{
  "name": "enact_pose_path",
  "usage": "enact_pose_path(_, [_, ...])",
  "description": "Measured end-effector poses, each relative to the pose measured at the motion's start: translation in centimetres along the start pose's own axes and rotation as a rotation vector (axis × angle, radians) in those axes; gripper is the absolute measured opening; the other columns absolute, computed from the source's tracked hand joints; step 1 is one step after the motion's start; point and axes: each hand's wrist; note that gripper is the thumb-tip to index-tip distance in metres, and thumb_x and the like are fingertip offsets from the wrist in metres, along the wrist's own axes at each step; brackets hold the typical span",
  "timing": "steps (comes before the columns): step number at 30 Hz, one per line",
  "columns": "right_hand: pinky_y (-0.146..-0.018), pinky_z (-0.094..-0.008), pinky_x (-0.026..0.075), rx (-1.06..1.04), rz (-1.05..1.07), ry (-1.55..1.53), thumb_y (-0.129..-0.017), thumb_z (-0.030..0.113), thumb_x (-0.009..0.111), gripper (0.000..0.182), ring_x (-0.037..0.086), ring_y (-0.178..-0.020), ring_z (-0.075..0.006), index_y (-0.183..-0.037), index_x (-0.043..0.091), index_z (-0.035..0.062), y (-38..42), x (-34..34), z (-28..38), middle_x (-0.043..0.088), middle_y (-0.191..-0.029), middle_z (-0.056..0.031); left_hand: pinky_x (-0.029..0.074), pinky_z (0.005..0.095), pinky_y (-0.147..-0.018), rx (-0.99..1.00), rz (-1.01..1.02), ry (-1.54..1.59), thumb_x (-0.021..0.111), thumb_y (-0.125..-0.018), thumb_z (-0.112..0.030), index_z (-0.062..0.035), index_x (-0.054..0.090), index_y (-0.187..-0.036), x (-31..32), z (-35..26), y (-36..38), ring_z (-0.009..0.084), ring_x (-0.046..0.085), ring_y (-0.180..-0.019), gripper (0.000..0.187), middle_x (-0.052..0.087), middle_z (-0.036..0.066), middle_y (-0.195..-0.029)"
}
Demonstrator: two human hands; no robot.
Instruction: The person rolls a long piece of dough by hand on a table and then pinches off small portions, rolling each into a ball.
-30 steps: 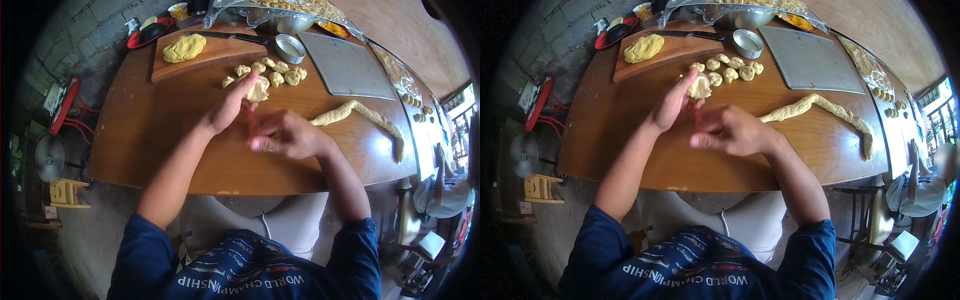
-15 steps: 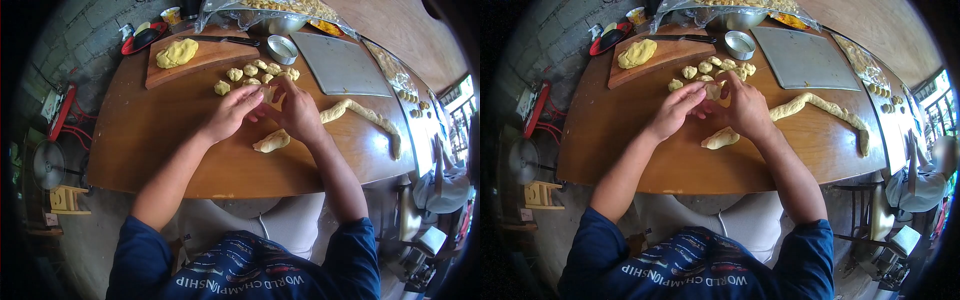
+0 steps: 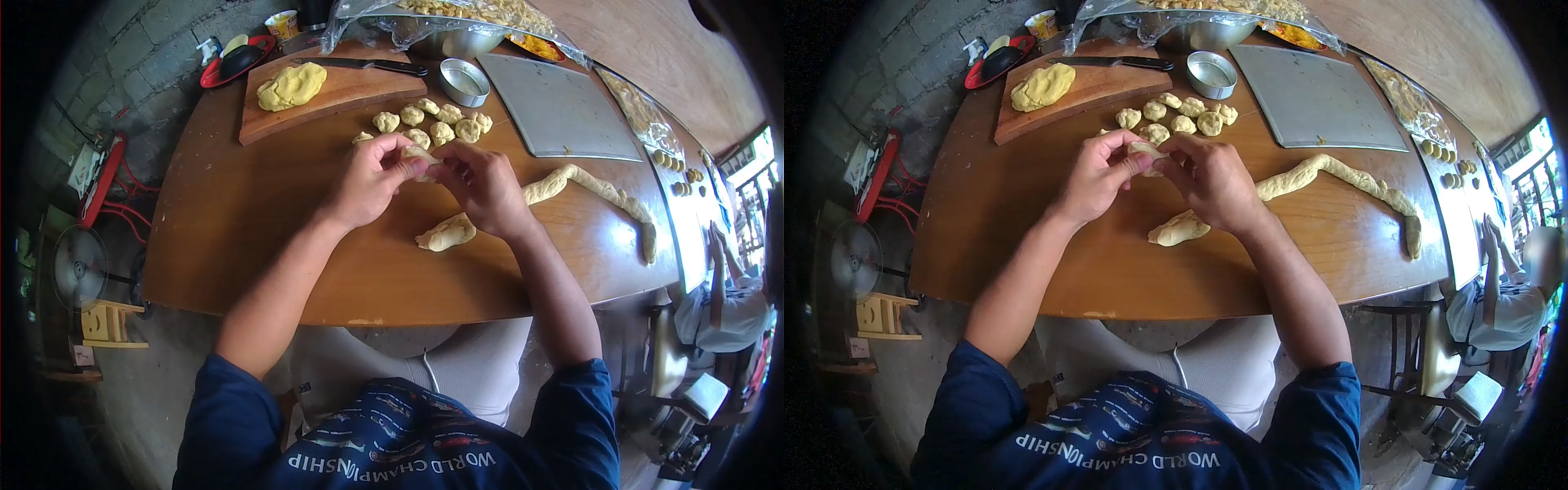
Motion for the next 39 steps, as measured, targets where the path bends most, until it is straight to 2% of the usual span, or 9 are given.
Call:
enact_pose_path(7, [-0.068, -0.0352, 0.056, 0.080, 0.014, -0.262, -0.101, 0.026, 0.082, 0.034, 0.067, -0.069, -0.0134, -0.119, 0.068, 0.0003, 0.1, 0.0, -0.3, 0.074, -0.081, -0.0086, 0.042, 0.0233, -0.061, 0.019, -0.040, -0.047, 0.074, -0.107, -0.027, -0.0039, 0.077, -0.104, -0.6, 0.5, -0.1, 0.0010, 0.050, -0.070, 0.024, 0.065, -0.006, -0.079])
enact_pose_path(12, [-0.068, -0.0328, 0.055, 0.016, 0.006, -0.082, -0.098, 0.014, 0.082, 0.032, 0.067, -0.071, -0.0119, -0.123, 0.066, 0.0017, -0.1, -0.2, -0.2, 0.073, -0.083, -0.0077, 0.046, 0.0235, -0.063, -0.075, 0.017, 0.238, 0.077, -0.105, -0.030, -0.0056, 0.071, -0.116, -0.1, 0.3, 0.1, 0.0029, 0.056, -0.076, 0.027, 0.071, -0.003, -0.099])
enact_pose_path(16, [-0.068, -0.0332, 0.055, 0.001, -0.018, -0.122, -0.099, 0.010, 0.079, 0.030, 0.067, -0.071, -0.0124, -0.125, 0.065, 0.0022, -0.1, 0.0, -1.5, 0.073, -0.085, -0.0084, 0.051, 0.0244, -0.071, -0.092, -0.034, 0.182, 0.080, -0.103, -0.023, -0.0050, 0.069, -0.122, 0.6, -0.3, 0.4, 0.0042, 0.062, -0.089, 0.029, 0.074, 0.000, -0.110])
enact_pose_path(21, [-0.070, -0.0344, 0.056, 0.062, 0.027, -0.335, -0.102, 0.016, 0.077, 0.034, 0.069, -0.071, -0.0148, -0.129, 0.062, 0.0022, -0.1, 0.0, -1.7, 0.077, -0.091, -0.0102, 0.051, 0.0240, -0.071, -0.039, 0.025, 0.091, 0.080, -0.103, -0.021, -0.0033, 0.073, -0.119, -0.1, 0.3, 0.0, 0.0030, 0.062, -0.085, 0.025, 0.075, -0.002, -0.103])
enact_pose_path(25, [-0.069, -0.0338, 0.055, 0.084, 0.019, -0.129, -0.104, 0.022, 0.077, 0.031, 0.069, -0.071, -0.0141, -0.124, 0.066, 0.0014, -0.1, -0.7, 0.0, 0.077, -0.088, -0.0115, 0.049, 0.0232, -0.067, 0.022, 0.069, -0.030, 0.078, -0.104, -0.020, -0.0033, 0.076, -0.114, 0.2, 0.4, 0.2, 0.0013, 0.060, -0.080, 0.020, 0.074, -0.004, -0.095])
enact_pose_path(28, [-0.067, -0.0333, 0.053, 0.014, -0.003, -0.167, -0.105, 0.025, 0.076, 0.028, 0.065, -0.070, -0.0117, -0.117, 0.070, 0.0003, -0.1, 0.1, -1.6, 0.073, -0.080, -0.0099, 0.053, 0.0256, -0.076, -0.002, 0.124, -0.004, 0.074, -0.106, -0.016, 0.0009, 0.075, -0.121, -0.3, 0.5, 0.2, 0.0028, 0.063, -0.089, 0.023, 0.076, -0.001, -0.105])
enact_pose_path(30, [-0.064, -0.0323, 0.051, 0.090, -0.024, -0.189, -0.107, 0.024, 0.074, 0.025, 0.060, -0.068, -0.0102, -0.114, 0.072, -0.0005, -0.1, -0.2, -1.5, 0.067, -0.073, -0.0063, 0.053, 0.0253, -0.076, -0.017, 0.141, 0.044, 0.074, -0.106, -0.018, 0.0008, 0.075, -0.121, -0.4, -0.4, 0.4, 0.0028, 0.062, -0.087, 0.024, 0.076, -0.001, -0.104])
enact_pose_path(35, [-0.063, -0.0306, 0.049, 0.148, -0.006, -0.307, -0.109, 0.025, 0.071, 0.027, 0.054, -0.068, -0.0086, -0.117, 0.072, -0.0001, -0.1, -0.4, -1.7, 0.064, -0.075, -0.0018, 0.052, 0.0241, -0.078, -0.128, 0.176, 0.129, 0.073, -0.107, -0.022, 0.0001, 0.074, -0.121, -0.6, 0.0, 0.3, 0.0031, 0.061, -0.087, 0.026, 0.074, -0.002, -0.101])
enact_pose_path(39, [-0.064, -0.0296, 0.048, 0.156, 0.012, -0.372, -0.110, 0.027, 0.070, 0.028, 0.055, -0.070, -0.0078, -0.118, 0.072, 0.0004, -0.1, -0.4, -1.4, 0.065, -0.079, -0.0007, 0.052, 0.0244, -0.076, 0.020, 0.063, 0.036, 0.072, -0.108, -0.023, -0.0014, 0.074, -0.119, -0.3, 0.4, 0.1, 0.0034, 0.061, -0.083, 0.024, 0.073, -0.003, -0.097])
Point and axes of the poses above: each hand's wrist, its own y-axis away from the middle knuckle, its own x-axis out of the palm, z = x × y
